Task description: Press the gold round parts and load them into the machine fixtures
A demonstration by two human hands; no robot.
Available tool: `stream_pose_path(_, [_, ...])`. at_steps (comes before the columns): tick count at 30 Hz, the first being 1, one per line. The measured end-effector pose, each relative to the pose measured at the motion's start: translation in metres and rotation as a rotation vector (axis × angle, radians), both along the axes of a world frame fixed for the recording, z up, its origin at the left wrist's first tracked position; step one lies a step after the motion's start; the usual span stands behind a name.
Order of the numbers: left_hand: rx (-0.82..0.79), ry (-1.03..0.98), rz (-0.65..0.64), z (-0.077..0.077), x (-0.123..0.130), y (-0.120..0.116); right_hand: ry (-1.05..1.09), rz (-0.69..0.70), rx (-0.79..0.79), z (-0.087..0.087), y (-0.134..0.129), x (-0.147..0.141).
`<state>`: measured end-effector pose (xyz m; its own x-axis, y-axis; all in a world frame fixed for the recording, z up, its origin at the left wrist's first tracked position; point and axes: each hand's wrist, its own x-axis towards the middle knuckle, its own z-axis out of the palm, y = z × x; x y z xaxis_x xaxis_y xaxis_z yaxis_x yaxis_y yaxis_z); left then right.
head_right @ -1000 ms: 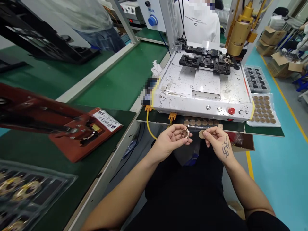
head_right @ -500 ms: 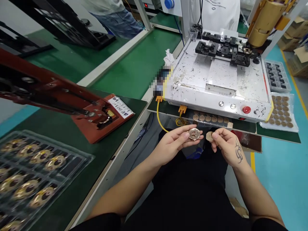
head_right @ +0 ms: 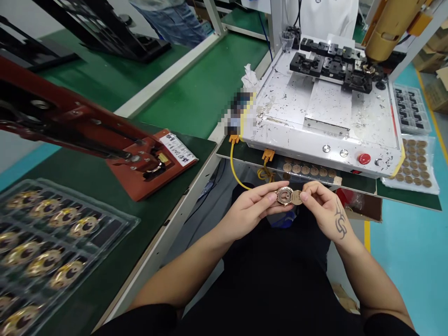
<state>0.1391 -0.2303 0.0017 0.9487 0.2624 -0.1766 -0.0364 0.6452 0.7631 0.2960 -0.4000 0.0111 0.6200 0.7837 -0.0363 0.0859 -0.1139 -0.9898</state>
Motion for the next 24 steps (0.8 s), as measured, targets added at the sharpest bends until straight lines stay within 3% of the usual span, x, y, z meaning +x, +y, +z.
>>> stream_pose_path(6, [0.049, -0.005, 0.007, 0.003, 0.000, -0.005, -0.178, 0.037, 0.012, 0.013, 0.014, -0.013])
stream_pose_path(24, [0.172, 0.007, -0.001, 0.005, -0.003, -0.008, -0.170, 0.033, 0.006, 0.012, 0.011, -0.014])
